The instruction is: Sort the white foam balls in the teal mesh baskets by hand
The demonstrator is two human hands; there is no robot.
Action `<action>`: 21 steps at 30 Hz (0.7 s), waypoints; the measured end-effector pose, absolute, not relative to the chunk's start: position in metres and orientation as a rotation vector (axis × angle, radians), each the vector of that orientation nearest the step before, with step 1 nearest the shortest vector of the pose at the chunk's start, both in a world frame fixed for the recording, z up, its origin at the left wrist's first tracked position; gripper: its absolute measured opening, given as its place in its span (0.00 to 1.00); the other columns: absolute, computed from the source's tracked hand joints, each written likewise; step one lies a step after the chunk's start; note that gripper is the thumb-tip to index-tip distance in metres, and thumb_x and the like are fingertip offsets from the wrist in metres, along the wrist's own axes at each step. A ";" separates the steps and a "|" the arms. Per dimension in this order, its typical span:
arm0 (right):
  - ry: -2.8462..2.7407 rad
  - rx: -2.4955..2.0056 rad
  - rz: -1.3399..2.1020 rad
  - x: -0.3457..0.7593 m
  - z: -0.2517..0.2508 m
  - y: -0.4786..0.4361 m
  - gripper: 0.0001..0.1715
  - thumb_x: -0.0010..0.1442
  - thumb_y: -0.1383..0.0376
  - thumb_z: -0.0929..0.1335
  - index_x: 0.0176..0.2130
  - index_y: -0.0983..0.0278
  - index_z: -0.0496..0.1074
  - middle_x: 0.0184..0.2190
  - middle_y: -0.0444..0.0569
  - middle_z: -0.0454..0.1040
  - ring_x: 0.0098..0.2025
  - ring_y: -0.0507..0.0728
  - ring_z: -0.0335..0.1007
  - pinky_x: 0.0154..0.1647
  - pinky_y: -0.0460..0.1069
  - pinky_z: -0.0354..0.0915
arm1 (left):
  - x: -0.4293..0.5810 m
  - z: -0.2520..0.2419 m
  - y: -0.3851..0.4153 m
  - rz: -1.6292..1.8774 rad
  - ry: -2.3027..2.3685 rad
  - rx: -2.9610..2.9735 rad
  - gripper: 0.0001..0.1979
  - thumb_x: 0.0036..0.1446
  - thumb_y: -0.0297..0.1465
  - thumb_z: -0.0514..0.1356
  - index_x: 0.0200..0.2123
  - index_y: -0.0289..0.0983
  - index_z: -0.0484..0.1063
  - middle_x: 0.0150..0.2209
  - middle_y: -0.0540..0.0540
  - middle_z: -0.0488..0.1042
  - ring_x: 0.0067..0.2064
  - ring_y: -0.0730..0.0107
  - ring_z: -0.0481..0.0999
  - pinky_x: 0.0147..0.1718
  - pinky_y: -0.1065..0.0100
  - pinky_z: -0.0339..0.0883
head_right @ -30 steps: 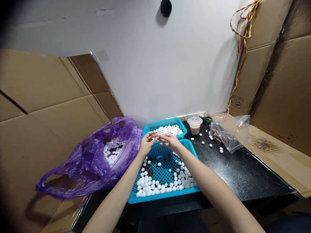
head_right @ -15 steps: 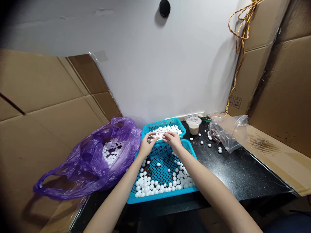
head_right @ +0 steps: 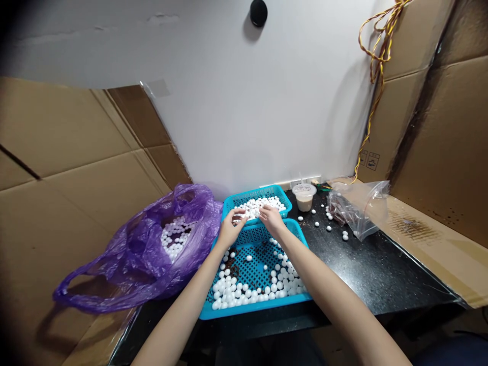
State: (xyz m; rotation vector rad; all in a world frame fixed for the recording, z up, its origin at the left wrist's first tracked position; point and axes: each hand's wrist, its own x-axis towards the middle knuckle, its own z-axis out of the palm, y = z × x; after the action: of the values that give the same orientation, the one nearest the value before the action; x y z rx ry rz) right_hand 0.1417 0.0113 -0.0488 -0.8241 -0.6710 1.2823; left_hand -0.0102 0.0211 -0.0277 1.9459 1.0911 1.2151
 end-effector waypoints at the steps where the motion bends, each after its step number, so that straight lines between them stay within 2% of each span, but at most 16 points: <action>1: -0.680 -0.830 1.289 0.141 -0.047 0.010 0.12 0.43 0.66 0.69 0.32 0.64 0.67 0.42 0.53 0.69 0.49 0.59 0.64 0.45 0.52 0.65 | -0.011 -0.027 0.021 1.218 1.093 1.956 0.11 0.46 0.34 0.59 0.35 0.37 0.68 0.39 0.45 0.70 0.33 0.72 0.70 0.29 0.72 0.64; 5: -0.942 -0.834 1.221 0.134 -0.038 -0.003 0.13 0.46 0.63 0.68 0.34 0.64 0.69 0.40 0.51 0.70 0.41 0.55 0.68 0.39 0.49 0.66 | -0.012 -0.027 0.022 1.272 1.108 2.003 0.09 0.49 0.31 0.56 0.35 0.37 0.69 0.40 0.45 0.68 0.34 0.72 0.70 0.30 0.71 0.65; 8: -1.424 -0.852 1.035 0.127 -0.034 -0.016 0.11 0.52 0.61 0.65 0.33 0.65 0.69 0.29 0.47 0.71 0.27 0.51 0.67 0.28 0.46 0.65 | -0.014 -0.027 0.024 1.338 1.117 1.994 0.08 0.50 0.29 0.54 0.35 0.37 0.69 0.39 0.45 0.67 0.34 0.73 0.70 0.30 0.71 0.65; 9: -1.574 -0.875 0.943 0.124 -0.035 -0.020 0.10 0.52 0.62 0.64 0.32 0.65 0.69 0.26 0.46 0.71 0.25 0.51 0.65 0.27 0.45 0.63 | -0.014 -0.028 0.025 1.351 1.125 1.991 0.08 0.50 0.28 0.53 0.35 0.37 0.69 0.39 0.45 0.67 0.34 0.73 0.70 0.30 0.71 0.65; 13: -2.092 -0.864 0.650 0.113 -0.046 -0.028 0.06 0.51 0.70 0.64 0.29 0.65 0.72 0.26 0.46 0.71 0.28 0.52 0.66 0.31 0.45 0.62 | -0.014 -0.029 0.025 1.347 1.159 2.017 0.08 0.50 0.27 0.53 0.35 0.37 0.68 0.39 0.45 0.67 0.34 0.72 0.70 0.29 0.72 0.65; 18: -2.339 -0.971 0.496 0.101 -0.066 -0.031 0.14 0.51 0.72 0.65 0.40 0.64 0.71 0.42 0.51 0.67 0.40 0.55 0.67 0.40 0.47 0.63 | -0.013 -0.027 0.021 1.309 1.193 2.025 0.07 0.51 0.27 0.52 0.34 0.36 0.68 0.40 0.45 0.66 0.32 0.74 0.69 0.28 0.72 0.65; 21: -2.384 -1.014 0.469 0.097 -0.070 -0.033 0.15 0.53 0.72 0.63 0.42 0.64 0.70 0.44 0.52 0.66 0.43 0.56 0.66 0.43 0.48 0.62 | -0.012 -0.027 0.021 1.295 1.199 2.026 0.07 0.51 0.27 0.52 0.34 0.36 0.68 0.39 0.45 0.66 0.32 0.74 0.70 0.27 0.73 0.65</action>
State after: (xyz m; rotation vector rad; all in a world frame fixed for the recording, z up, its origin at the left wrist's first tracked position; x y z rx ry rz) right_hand 0.0966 -0.0328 -0.0698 -1.0136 -2.3836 0.4692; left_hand -0.0119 0.0209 -0.0271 2.0262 1.1987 1.2949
